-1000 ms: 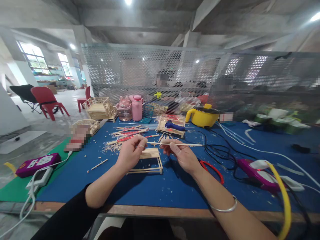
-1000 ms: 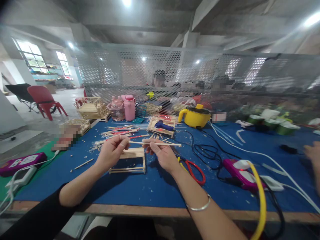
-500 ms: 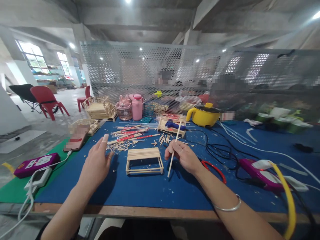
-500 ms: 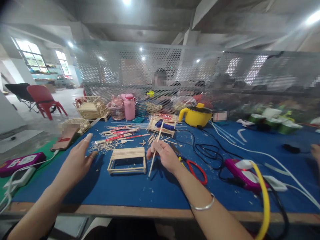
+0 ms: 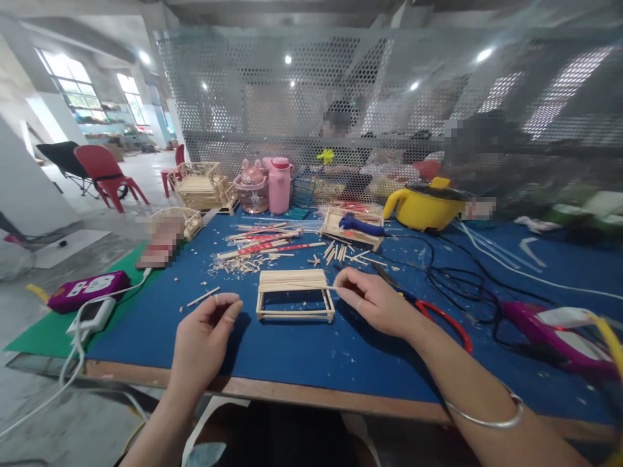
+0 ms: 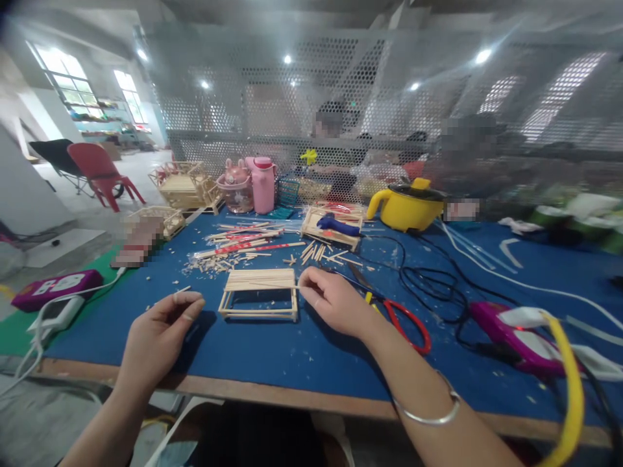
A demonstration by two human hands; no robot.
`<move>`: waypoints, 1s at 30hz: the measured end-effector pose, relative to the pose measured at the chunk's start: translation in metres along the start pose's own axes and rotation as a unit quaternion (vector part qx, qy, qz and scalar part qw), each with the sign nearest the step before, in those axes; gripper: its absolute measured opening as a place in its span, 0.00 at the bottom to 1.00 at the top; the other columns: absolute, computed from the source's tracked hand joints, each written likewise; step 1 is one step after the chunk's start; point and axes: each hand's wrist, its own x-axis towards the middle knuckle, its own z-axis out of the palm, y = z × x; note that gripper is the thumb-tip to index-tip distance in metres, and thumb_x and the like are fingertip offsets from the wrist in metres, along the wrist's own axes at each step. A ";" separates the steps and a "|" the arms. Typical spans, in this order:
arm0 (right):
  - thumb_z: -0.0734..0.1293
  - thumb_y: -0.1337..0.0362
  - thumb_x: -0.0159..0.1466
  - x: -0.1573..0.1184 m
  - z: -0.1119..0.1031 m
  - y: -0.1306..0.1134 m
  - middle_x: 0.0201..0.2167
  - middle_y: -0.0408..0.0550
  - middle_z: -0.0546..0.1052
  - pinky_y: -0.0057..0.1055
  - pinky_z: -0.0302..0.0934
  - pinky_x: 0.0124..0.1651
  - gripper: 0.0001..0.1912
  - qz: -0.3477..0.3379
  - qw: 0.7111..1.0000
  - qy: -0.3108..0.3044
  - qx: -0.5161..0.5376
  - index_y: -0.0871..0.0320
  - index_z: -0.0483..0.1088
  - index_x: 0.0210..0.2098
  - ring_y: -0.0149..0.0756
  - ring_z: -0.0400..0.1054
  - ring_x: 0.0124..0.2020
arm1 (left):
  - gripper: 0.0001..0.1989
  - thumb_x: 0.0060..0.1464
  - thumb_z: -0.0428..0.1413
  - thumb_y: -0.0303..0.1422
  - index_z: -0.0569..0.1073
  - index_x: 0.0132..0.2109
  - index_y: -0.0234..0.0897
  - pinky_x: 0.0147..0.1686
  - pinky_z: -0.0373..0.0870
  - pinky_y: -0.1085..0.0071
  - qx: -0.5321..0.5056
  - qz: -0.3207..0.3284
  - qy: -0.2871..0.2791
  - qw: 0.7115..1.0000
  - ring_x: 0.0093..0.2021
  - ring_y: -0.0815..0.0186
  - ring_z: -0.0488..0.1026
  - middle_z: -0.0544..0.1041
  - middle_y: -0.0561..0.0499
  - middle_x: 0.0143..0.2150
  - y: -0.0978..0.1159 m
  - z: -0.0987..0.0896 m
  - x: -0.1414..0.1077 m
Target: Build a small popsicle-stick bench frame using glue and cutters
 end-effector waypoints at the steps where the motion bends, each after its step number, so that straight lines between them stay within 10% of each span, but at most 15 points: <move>1: 0.58 0.63 0.64 0.000 0.001 0.000 0.27 0.42 0.68 0.27 0.55 0.31 0.07 -0.009 1.000 -0.001 -0.003 0.57 0.63 0.31 0.30 0.59 0.27 | 0.13 0.48 0.58 0.43 0.74 0.36 0.38 0.36 0.68 0.72 -0.014 -0.001 0.001 1.000 0.34 0.66 0.73 0.78 0.52 0.33 0.000 0.000 0.000; 30: 0.59 0.61 0.65 0.003 0.006 0.000 0.33 0.44 0.76 0.27 0.62 0.38 0.09 -0.036 0.996 0.043 -0.073 0.55 0.70 0.37 0.33 0.70 0.34 | 0.16 0.56 0.52 0.43 0.67 0.26 0.37 0.30 0.60 0.76 -0.098 -0.009 -0.016 0.995 0.27 0.72 0.63 0.68 0.56 0.23 0.006 -0.009 0.000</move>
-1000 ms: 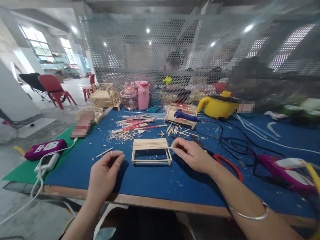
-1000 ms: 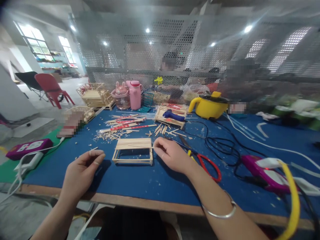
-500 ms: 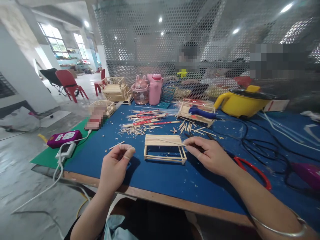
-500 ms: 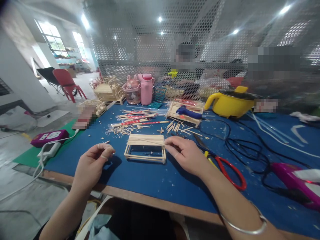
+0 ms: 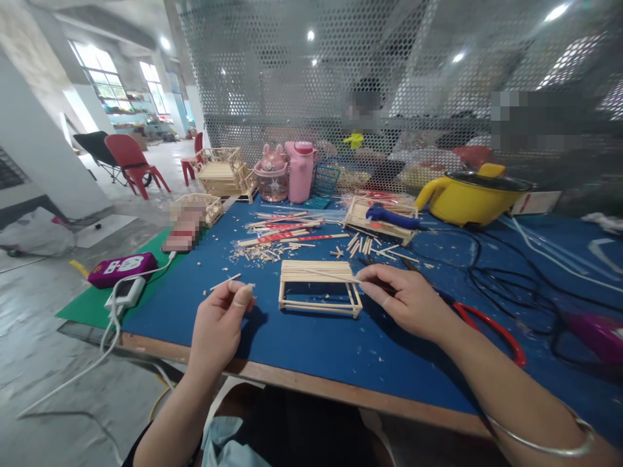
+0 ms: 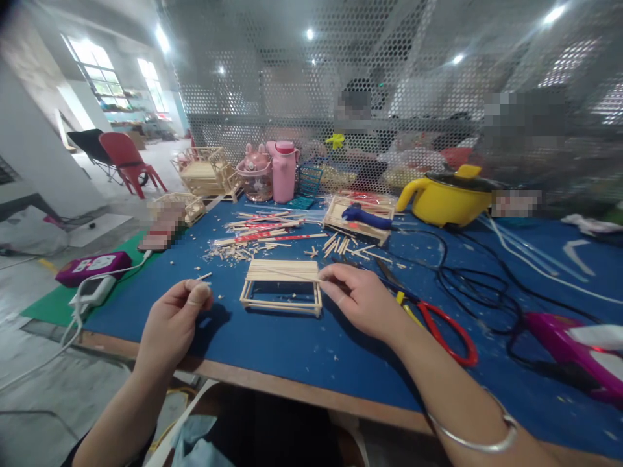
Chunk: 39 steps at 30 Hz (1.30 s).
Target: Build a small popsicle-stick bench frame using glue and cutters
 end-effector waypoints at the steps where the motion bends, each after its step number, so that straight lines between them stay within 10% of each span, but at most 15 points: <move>1: 0.59 0.61 0.65 0.000 0.000 0.000 0.33 0.44 0.76 0.27 0.62 0.38 0.09 0.000 1.000 -0.001 0.001 0.55 0.70 0.37 0.33 0.70 0.34 | 0.14 0.54 0.54 0.42 0.69 0.28 0.37 0.32 0.62 0.75 -0.008 -0.002 -0.004 1.000 0.28 0.72 0.64 0.70 0.56 0.25 -0.001 0.001 0.000; 14: 0.59 0.63 0.64 0.000 0.000 -0.002 0.31 0.45 0.75 0.27 0.61 0.32 0.07 0.026 0.999 0.006 0.028 0.56 0.68 0.38 0.33 0.68 0.30 | 0.20 0.46 0.62 0.34 0.73 0.48 0.37 0.34 0.67 0.76 -0.141 -0.043 -0.015 0.989 0.29 0.74 0.67 0.71 0.56 0.28 0.004 0.005 -0.002; 25: 0.61 0.61 0.63 0.001 0.004 -0.004 0.26 0.43 0.73 0.26 0.60 0.30 0.07 0.029 0.998 0.021 0.043 0.57 0.67 0.34 0.31 0.64 0.25 | 0.08 0.47 0.63 0.34 0.73 0.32 0.34 0.24 0.65 0.82 -0.495 -0.205 -0.097 0.839 0.26 0.77 0.64 0.66 0.56 0.26 0.018 0.007 -0.018; 39: 0.63 0.60 0.61 -0.001 0.001 -0.027 0.20 0.41 0.70 0.24 0.56 0.24 0.08 0.013 0.997 0.054 0.057 0.57 0.71 0.32 0.28 0.61 0.20 | 0.10 0.46 0.64 0.34 0.71 0.34 0.39 0.28 0.63 0.79 -0.441 -0.121 -0.141 0.878 0.27 0.76 0.63 0.66 0.56 0.29 0.020 0.027 -0.027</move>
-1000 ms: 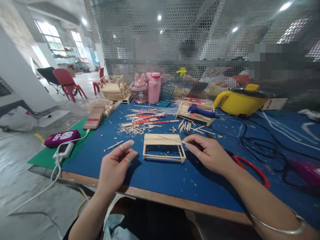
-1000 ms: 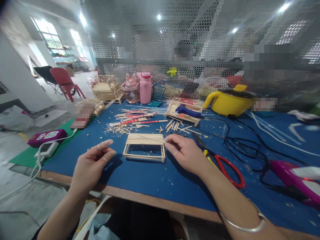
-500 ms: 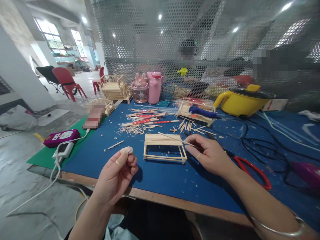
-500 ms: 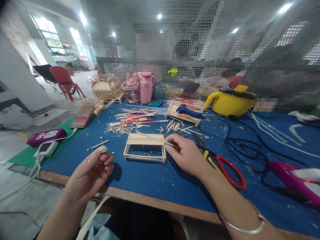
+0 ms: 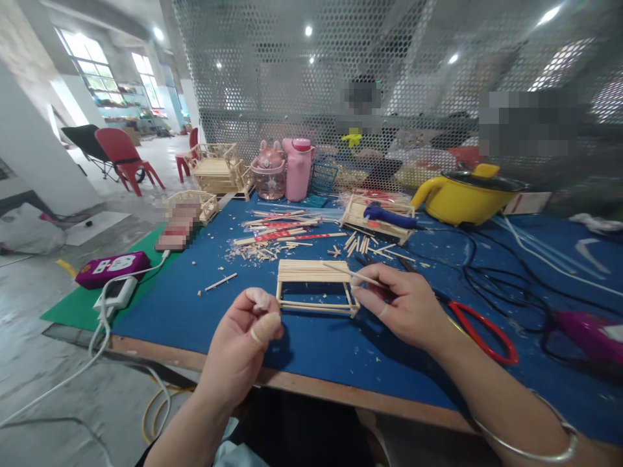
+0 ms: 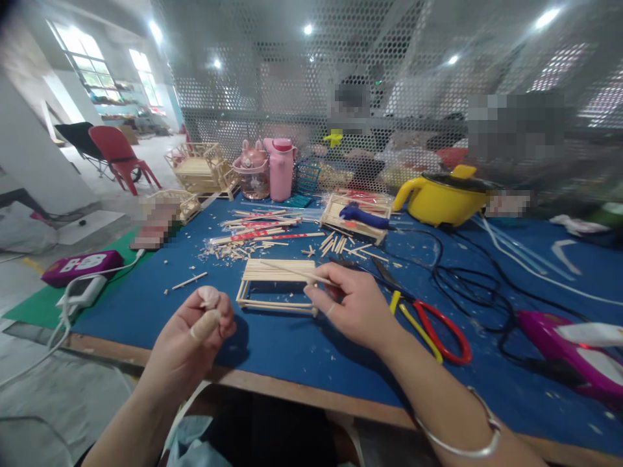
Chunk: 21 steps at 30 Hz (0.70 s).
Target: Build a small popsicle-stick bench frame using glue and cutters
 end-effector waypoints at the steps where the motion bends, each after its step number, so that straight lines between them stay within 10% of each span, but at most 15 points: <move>1: 0.63 0.60 0.62 -0.001 0.000 -0.005 0.20 0.41 0.70 0.24 0.56 0.23 0.09 -0.004 1.000 0.003 0.009 0.57 0.71 0.32 0.28 0.61 0.19 | 0.12 0.47 0.63 0.38 0.72 0.38 0.40 0.28 0.63 0.79 0.008 -0.005 -0.014 1.000 0.28 0.75 0.63 0.67 0.55 0.30 -0.004 0.004 -0.003; 6: 0.65 0.56 0.61 -0.004 0.000 -0.014 0.25 0.46 0.75 0.25 0.60 0.28 0.13 -0.052 0.997 0.004 0.057 0.58 0.75 0.36 0.30 0.66 0.24 | 0.27 0.55 0.49 0.51 0.69 0.56 0.43 0.29 0.65 0.75 0.031 -0.064 -0.095 0.993 0.31 0.71 0.63 0.68 0.49 0.38 -0.025 0.023 -0.015; 21: 0.66 0.63 0.60 -0.006 0.005 -0.013 0.25 0.45 0.78 0.23 0.62 0.28 0.08 -0.029 0.996 -0.006 0.089 0.57 0.76 0.31 0.30 0.70 0.24 | 0.29 0.58 0.46 0.49 0.64 0.61 0.40 0.39 0.66 0.67 0.232 -0.036 -0.130 0.963 0.39 0.62 0.66 0.72 0.44 0.43 -0.027 0.036 -0.025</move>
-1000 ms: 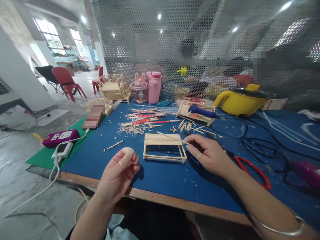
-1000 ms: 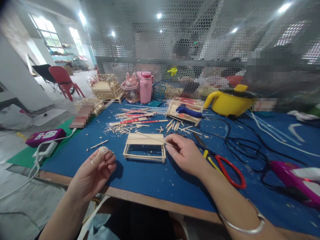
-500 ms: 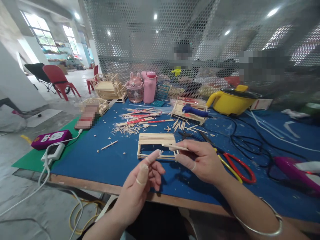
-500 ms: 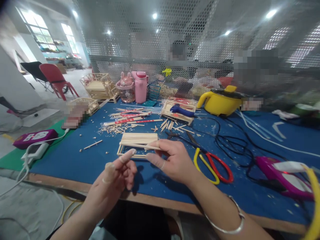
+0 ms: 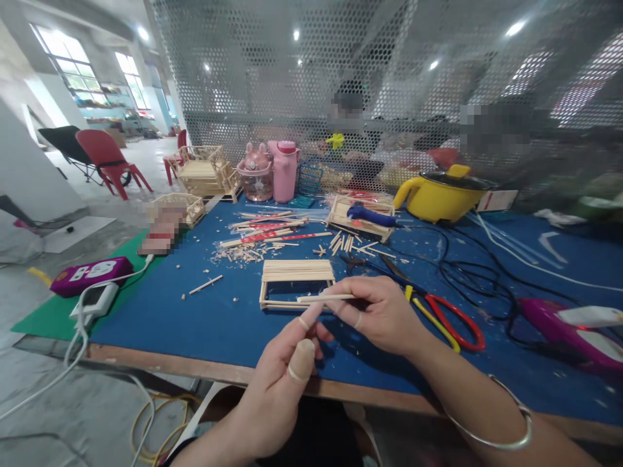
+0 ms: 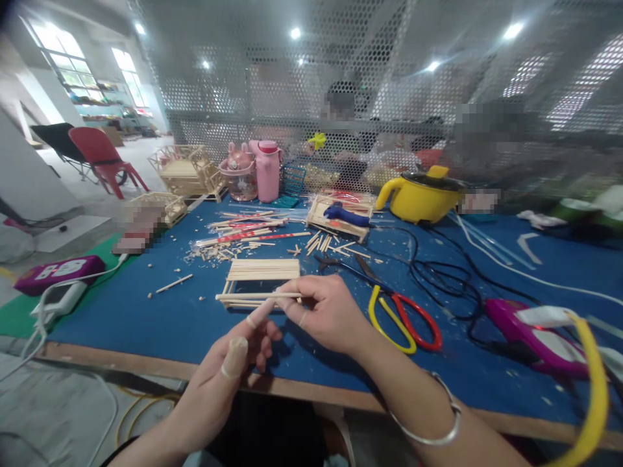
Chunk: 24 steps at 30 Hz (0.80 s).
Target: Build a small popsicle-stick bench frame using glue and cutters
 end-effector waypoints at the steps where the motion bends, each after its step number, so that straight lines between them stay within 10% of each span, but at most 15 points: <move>1: 0.65 0.63 0.60 0.000 -0.001 0.001 0.25 0.45 0.78 0.23 0.62 0.27 0.08 -0.001 1.000 0.001 -0.006 0.58 0.76 0.31 0.29 0.70 0.24 | 0.29 0.58 0.46 0.49 0.63 0.61 0.40 0.40 0.66 0.67 -0.006 -0.002 0.003 1.000 0.39 0.62 0.66 0.72 0.44 0.43 -0.001 0.000 0.000; 11: 0.63 0.63 0.62 0.001 -0.009 0.005 0.23 0.43 0.74 0.24 0.59 0.27 0.09 0.006 0.999 -0.010 -0.041 0.59 0.72 0.29 0.29 0.66 0.23 | 0.29 0.56 0.47 0.51 0.65 0.60 0.43 0.36 0.64 0.71 -0.063 -0.016 0.009 0.998 0.36 0.67 0.64 0.72 0.45 0.45 -0.003 0.000 0.001; 17: 0.63 0.58 0.61 0.001 -0.039 0.028 0.23 0.42 0.73 0.26 0.60 0.30 0.10 0.098 0.988 0.105 -0.064 0.57 0.70 0.29 0.31 0.66 0.25 | 0.25 0.57 0.50 0.48 0.68 0.57 0.43 0.36 0.65 0.72 -0.142 0.004 0.107 0.984 0.36 0.68 0.65 0.73 0.45 0.45 -0.006 -0.013 -0.006; 24: 0.63 0.58 0.60 0.003 -0.044 0.053 0.22 0.42 0.72 0.27 0.55 0.27 0.09 0.144 0.963 -0.017 -0.227 0.56 0.70 0.28 0.32 0.64 0.24 | 0.07 0.54 0.57 0.36 0.74 0.39 0.39 0.31 0.64 0.78 -0.173 0.025 0.166 0.970 0.30 0.75 0.65 0.71 0.52 0.34 -0.006 -0.027 -0.002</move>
